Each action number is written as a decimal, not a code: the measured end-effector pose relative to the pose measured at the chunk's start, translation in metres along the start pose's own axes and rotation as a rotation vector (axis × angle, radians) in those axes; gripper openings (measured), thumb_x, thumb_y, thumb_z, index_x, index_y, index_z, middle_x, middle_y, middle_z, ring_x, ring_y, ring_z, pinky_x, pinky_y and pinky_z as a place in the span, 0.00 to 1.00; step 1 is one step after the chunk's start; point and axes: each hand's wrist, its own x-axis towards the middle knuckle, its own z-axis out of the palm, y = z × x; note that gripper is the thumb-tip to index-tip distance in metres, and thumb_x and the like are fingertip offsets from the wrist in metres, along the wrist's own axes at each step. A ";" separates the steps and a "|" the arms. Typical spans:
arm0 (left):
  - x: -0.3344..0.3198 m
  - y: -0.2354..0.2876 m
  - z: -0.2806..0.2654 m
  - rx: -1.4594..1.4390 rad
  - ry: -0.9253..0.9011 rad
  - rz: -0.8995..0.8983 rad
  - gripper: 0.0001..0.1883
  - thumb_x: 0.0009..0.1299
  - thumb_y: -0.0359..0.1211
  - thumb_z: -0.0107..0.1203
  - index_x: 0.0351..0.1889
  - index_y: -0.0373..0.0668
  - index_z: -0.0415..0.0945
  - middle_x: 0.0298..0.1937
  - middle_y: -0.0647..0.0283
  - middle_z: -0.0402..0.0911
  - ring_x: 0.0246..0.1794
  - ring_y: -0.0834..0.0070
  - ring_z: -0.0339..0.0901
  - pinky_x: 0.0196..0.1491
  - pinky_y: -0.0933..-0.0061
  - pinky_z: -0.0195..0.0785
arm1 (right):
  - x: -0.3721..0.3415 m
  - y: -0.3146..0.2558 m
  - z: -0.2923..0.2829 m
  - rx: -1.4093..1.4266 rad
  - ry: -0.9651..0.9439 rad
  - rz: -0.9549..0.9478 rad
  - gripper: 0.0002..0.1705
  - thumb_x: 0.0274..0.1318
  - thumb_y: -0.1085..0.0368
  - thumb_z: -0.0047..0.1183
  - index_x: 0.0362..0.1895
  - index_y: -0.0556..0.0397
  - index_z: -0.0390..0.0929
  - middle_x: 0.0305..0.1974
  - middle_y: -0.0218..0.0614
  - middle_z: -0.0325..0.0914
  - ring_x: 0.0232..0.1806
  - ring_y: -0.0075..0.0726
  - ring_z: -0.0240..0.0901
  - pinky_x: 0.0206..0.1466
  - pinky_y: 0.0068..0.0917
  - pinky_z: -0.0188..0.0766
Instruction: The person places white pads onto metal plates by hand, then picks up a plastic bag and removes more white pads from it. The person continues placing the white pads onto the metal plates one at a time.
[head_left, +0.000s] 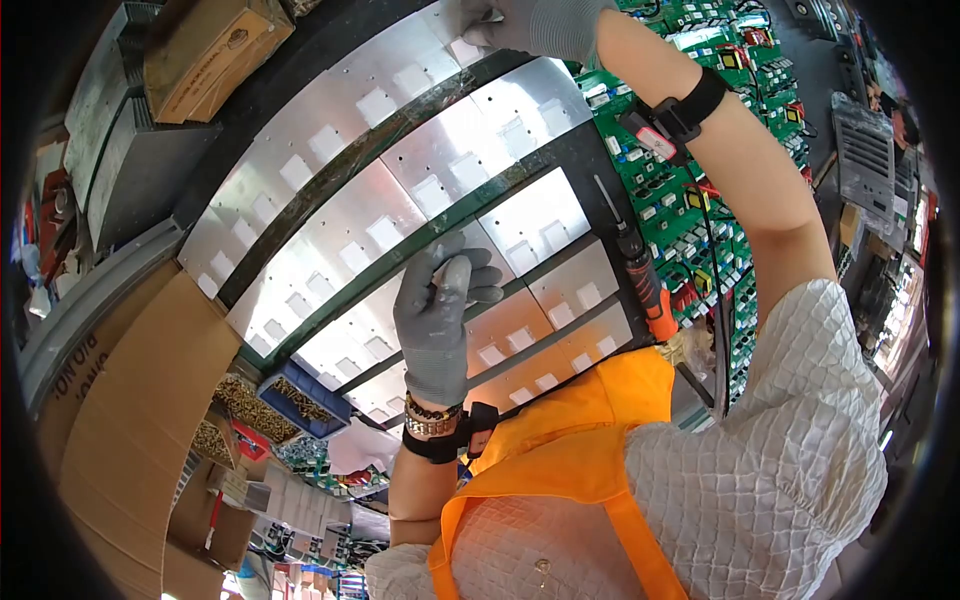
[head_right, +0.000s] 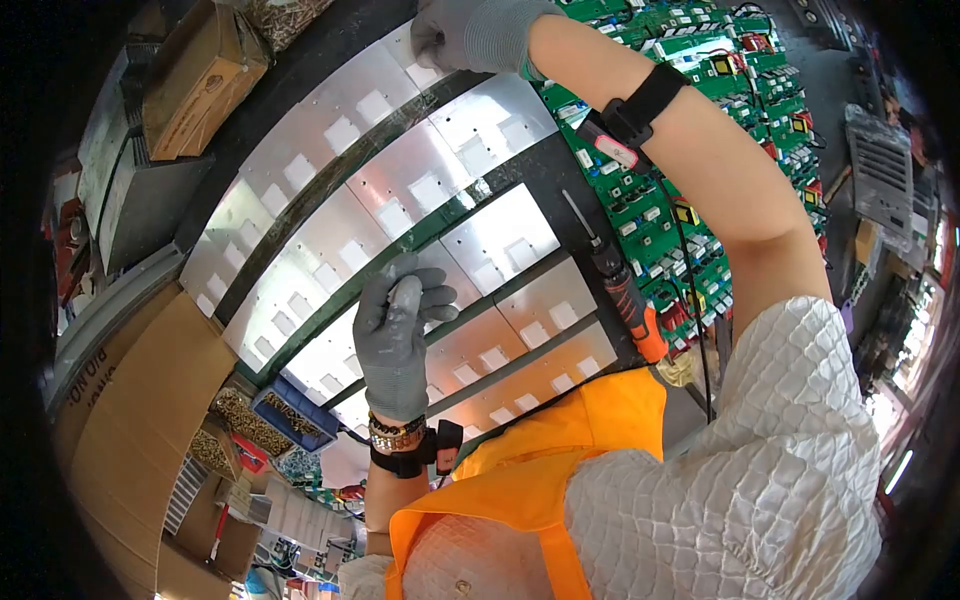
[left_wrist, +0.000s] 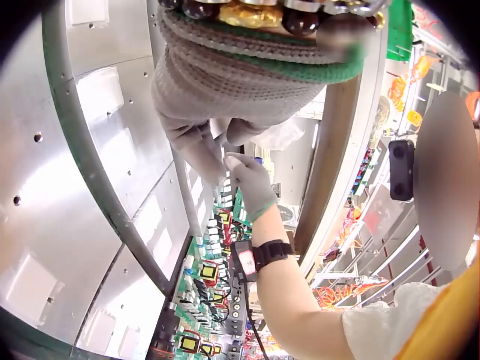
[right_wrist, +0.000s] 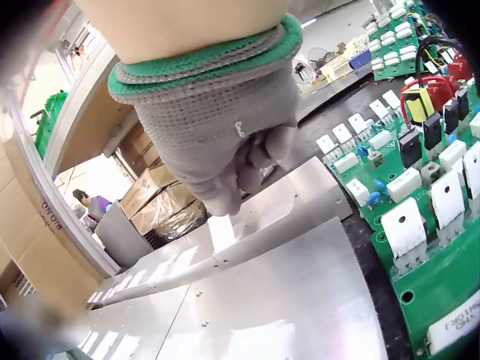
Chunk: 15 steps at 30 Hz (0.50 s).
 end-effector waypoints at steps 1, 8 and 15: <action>0.000 0.000 0.001 0.000 0.001 0.000 0.13 0.76 0.29 0.51 0.57 0.37 0.74 0.43 0.58 0.83 0.37 0.73 0.83 0.39 0.75 0.79 | -0.002 -0.002 -0.001 -0.006 0.028 0.010 0.06 0.48 0.61 0.59 0.30 0.48 0.83 0.35 0.38 0.76 0.43 0.48 0.75 0.48 0.40 0.71; 0.001 0.001 0.005 0.001 0.018 -0.001 0.13 0.76 0.29 0.50 0.57 0.36 0.74 0.43 0.57 0.83 0.37 0.72 0.83 0.39 0.74 0.78 | -0.022 -0.016 0.010 -0.099 0.156 -0.114 0.09 0.49 0.65 0.56 0.36 0.44 0.85 0.39 0.37 0.77 0.45 0.47 0.75 0.48 0.40 0.71; 0.001 -0.003 0.004 -0.020 0.001 -0.002 0.13 0.76 0.29 0.51 0.56 0.36 0.74 0.43 0.59 0.83 0.38 0.73 0.84 0.40 0.75 0.79 | -0.028 -0.017 0.014 -0.100 0.082 -0.022 0.14 0.48 0.67 0.55 0.41 0.43 0.87 0.42 0.38 0.77 0.46 0.48 0.74 0.49 0.41 0.71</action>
